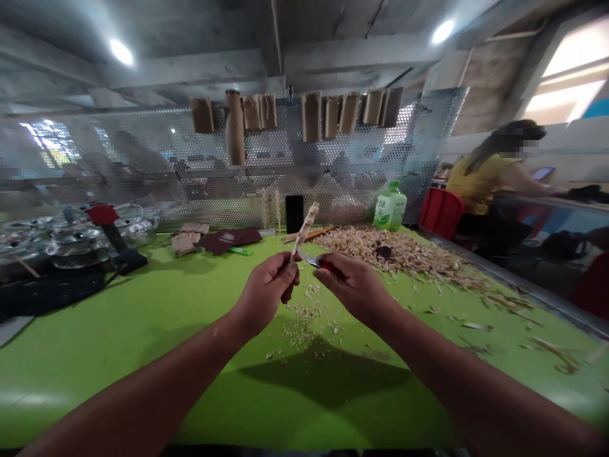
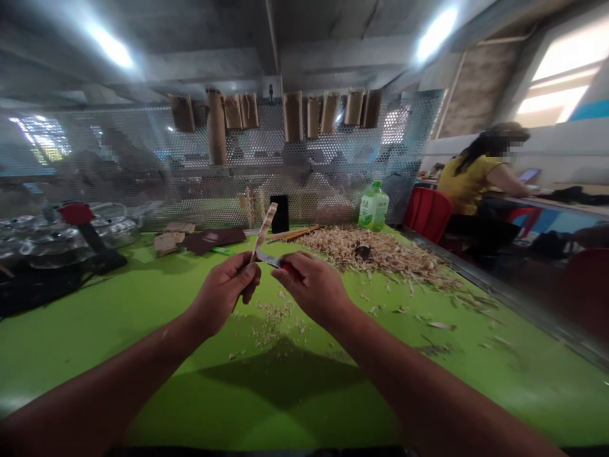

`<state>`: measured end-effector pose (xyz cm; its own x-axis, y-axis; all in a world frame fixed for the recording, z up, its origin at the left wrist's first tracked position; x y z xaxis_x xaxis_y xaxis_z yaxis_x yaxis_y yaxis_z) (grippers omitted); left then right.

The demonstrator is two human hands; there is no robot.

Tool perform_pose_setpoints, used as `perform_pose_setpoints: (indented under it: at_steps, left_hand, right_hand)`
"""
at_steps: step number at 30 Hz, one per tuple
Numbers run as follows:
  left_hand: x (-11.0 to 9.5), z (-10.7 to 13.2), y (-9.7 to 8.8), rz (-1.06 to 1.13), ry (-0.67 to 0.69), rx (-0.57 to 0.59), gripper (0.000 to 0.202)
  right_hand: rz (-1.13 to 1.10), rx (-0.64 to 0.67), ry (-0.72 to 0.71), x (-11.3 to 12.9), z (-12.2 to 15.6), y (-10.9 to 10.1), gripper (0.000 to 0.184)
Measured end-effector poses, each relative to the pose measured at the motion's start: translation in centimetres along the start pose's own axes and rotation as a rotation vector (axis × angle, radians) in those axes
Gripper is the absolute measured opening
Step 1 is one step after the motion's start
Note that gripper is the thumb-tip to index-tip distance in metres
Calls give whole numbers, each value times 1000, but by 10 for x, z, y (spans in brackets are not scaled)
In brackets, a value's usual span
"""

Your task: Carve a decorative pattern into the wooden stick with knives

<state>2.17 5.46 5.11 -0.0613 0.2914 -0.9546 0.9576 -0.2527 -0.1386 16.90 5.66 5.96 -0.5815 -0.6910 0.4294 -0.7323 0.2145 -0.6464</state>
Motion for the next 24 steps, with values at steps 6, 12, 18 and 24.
perform_pose_setpoints:
  at_steps: [6, 12, 18, 24]
  left_hand:
    - [-1, 4, -1, -65, 3, -25, 22]
    - [-1, 3, -1, -29, 8, -20, 26]
    - [-1, 4, 1, 21, -3, -21, 25]
    - [3, 4, 2, 52, -38, -13, 27]
  right_hand:
    - [81, -52, -26, 1, 1, -3, 29]
    - [165, -95, -39, 4, 3, -7, 30]
    - [244, -157, -70, 10, 5, -12, 31]
    - [205, -169, -67, 6, 4, -9, 31]
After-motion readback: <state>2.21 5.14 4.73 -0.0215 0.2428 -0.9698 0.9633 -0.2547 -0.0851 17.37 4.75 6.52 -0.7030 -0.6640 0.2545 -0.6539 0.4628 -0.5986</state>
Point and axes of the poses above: each hand's wrist, its own z-axis away from the middle knuckle, its own y-axis out of the palm, x = y × z, the point moved 7 cm from there along -z, towards the middle knuckle, and after that the axes turned 7 degrees about -y, right-handed, at the moved point
